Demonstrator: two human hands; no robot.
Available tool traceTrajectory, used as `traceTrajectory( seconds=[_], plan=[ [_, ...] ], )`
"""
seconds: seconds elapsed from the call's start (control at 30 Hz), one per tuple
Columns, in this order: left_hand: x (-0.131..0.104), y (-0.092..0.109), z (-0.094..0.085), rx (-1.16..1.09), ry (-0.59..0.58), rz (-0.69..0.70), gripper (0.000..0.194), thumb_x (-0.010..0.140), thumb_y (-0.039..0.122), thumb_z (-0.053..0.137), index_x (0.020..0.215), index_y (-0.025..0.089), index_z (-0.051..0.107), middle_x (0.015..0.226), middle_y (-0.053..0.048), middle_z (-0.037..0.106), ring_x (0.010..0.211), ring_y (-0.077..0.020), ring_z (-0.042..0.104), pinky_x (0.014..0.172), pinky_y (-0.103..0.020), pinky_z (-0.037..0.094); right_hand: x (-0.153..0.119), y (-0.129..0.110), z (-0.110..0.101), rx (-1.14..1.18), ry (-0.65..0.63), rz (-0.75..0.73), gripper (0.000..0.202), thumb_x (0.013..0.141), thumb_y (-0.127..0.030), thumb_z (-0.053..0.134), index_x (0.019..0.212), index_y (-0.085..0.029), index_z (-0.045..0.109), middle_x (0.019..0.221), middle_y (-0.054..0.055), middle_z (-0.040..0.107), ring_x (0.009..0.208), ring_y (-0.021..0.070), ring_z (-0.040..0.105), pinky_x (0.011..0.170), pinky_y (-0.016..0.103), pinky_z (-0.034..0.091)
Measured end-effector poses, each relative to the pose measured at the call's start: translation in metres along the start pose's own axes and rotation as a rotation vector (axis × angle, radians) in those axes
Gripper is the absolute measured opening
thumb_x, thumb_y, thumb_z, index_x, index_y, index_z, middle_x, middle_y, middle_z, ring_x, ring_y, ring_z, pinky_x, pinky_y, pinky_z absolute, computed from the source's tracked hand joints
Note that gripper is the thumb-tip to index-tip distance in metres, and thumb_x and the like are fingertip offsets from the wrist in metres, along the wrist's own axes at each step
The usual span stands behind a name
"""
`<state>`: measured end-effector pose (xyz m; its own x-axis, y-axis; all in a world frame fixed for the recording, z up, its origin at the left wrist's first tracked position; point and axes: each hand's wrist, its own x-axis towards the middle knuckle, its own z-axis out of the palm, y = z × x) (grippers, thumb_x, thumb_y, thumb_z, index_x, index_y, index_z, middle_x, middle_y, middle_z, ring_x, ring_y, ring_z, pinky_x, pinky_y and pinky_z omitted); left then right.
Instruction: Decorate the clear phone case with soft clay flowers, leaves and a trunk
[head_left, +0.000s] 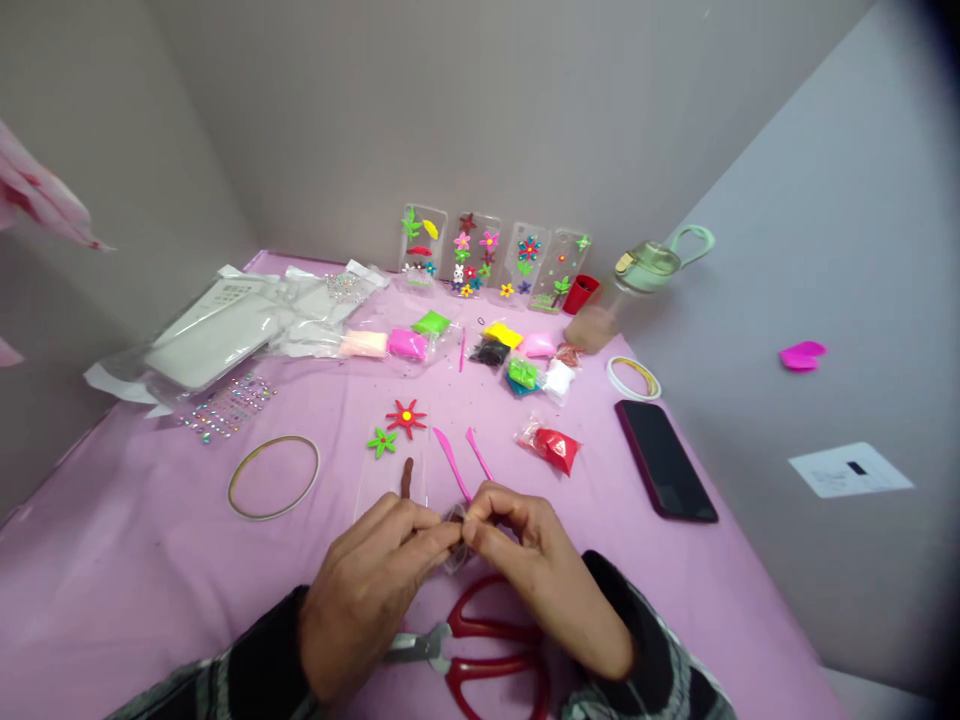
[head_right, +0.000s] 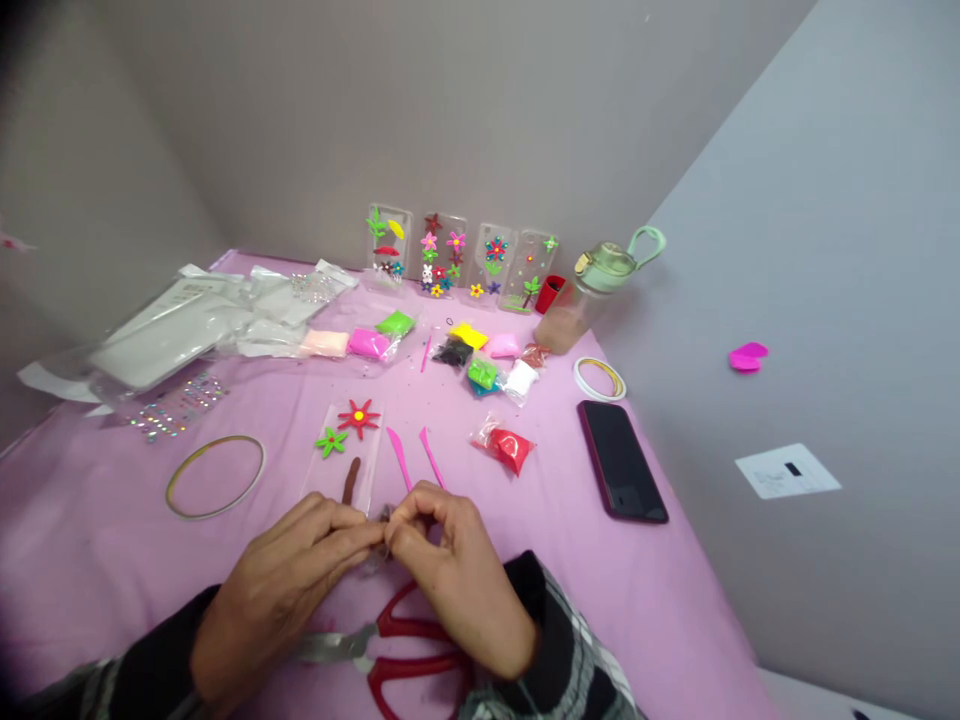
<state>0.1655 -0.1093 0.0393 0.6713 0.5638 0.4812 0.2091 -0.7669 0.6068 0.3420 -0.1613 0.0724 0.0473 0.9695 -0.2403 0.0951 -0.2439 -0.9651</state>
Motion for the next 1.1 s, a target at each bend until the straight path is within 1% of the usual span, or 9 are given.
traceTrajectory(
  seconds=[0.13,0.23,0.33,0.47,0.53,0.6,0.67,0.77,1.1],
  plan=[
    [0.000,0.002,-0.001,0.012,0.018,-0.052,0.014,0.093,0.011,0.057,0.090,0.022,0.065,0.082,0.000,0.062,0.075,-0.0181,0.051,0.068,-0.030,0.039,-0.001,0.000,0.006,-0.008,-0.006,0.023,0.015,0.081,-0.021,0.058,0.067,-0.017,0.057,0.067,-0.002,0.051,0.067,0.0135,0.044,0.064,0.027,0.034],
    [0.001,0.005,-0.001,-0.086,0.050,-0.265,0.017,0.082,0.006,0.062,0.078,0.022,0.058,0.084,0.000,0.057,0.081,-0.0196,0.053,0.071,-0.031,0.040,-0.003,-0.001,0.015,-0.024,0.004,-0.001,0.015,0.081,-0.018,0.058,0.065,-0.017,0.057,0.068,-0.002,0.052,0.066,0.0132,0.045,0.063,0.026,0.034],
    [0.004,0.006,0.001,-0.318,0.057,-0.566,0.020,0.072,0.010,0.065,0.082,0.022,0.052,0.083,0.001,0.057,0.081,-0.0193,0.056,0.075,-0.032,0.044,-0.005,-0.004,0.017,-0.020,0.018,-0.014,0.018,0.082,-0.020,0.060,0.065,-0.017,0.057,0.069,-0.002,0.053,0.067,0.0136,0.046,0.064,0.027,0.036],
    [0.008,0.003,-0.003,-0.765,-0.120,-0.786,0.015,0.076,0.023,0.064,0.076,0.021,0.050,0.067,0.006,0.053,0.062,-0.0128,0.050,0.060,-0.024,0.041,-0.008,-0.011,0.008,-0.057,-0.034,-0.124,0.017,0.087,-0.023,0.064,0.071,-0.019,0.060,0.078,-0.001,0.055,0.077,0.0153,0.052,0.073,0.027,0.042],
    [0.009,0.001,-0.006,-0.928,-0.148,-0.797,0.018,0.076,0.027,0.067,0.072,0.020,0.051,0.065,0.007,0.051,0.059,-0.0105,0.047,0.057,-0.021,0.038,-0.009,-0.013,0.000,-0.089,-0.036,-0.223,0.008,0.085,-0.023,0.071,0.088,-0.021,0.064,0.100,0.002,0.060,0.099,0.0180,0.055,0.089,0.029,0.043],
    [0.009,-0.001,-0.008,-0.996,-0.175,-0.779,0.018,0.076,0.028,0.070,0.073,0.019,0.055,0.065,0.006,0.053,0.060,-0.0103,0.048,0.058,-0.021,0.038,-0.008,-0.015,-0.006,-0.099,-0.065,-0.238,0.023,0.082,-0.023,0.076,0.102,-0.024,0.064,0.113,0.003,0.060,0.109,0.0188,0.054,0.097,0.030,0.041],
    [0.008,-0.001,-0.010,-0.970,-0.202,-0.742,0.015,0.080,0.031,0.068,0.076,0.018,0.061,0.069,0.004,0.058,0.064,-0.0120,0.054,0.062,-0.022,0.041,-0.007,-0.014,-0.009,-0.032,-0.145,-0.124,0.019,0.085,-0.028,0.073,0.101,-0.022,0.064,0.096,0.002,0.064,0.088,0.0162,0.061,0.082,0.029,0.049],
    [0.006,0.002,-0.011,-0.819,-0.140,-0.672,0.018,0.090,0.036,0.058,0.087,0.020,0.067,0.079,0.001,0.063,0.075,-0.0146,0.059,0.070,-0.024,0.045,-0.006,-0.011,-0.008,0.114,-0.148,0.035,0.020,0.089,-0.036,0.067,0.086,-0.018,0.059,0.064,-0.004,0.057,0.051,0.0097,0.052,0.054,0.024,0.044],
    [0.007,0.004,-0.006,-0.646,-0.058,-0.643,0.010,0.087,0.029,0.061,0.082,0.021,0.064,0.077,0.001,0.061,0.071,-0.0139,0.060,0.065,-0.022,0.048,-0.002,-0.007,-0.002,0.016,-0.027,-0.122,0.017,0.092,-0.026,0.063,0.078,-0.017,0.067,0.081,0.000,0.058,0.064,0.0105,0.055,0.060,0.024,0.048]
  ],
)
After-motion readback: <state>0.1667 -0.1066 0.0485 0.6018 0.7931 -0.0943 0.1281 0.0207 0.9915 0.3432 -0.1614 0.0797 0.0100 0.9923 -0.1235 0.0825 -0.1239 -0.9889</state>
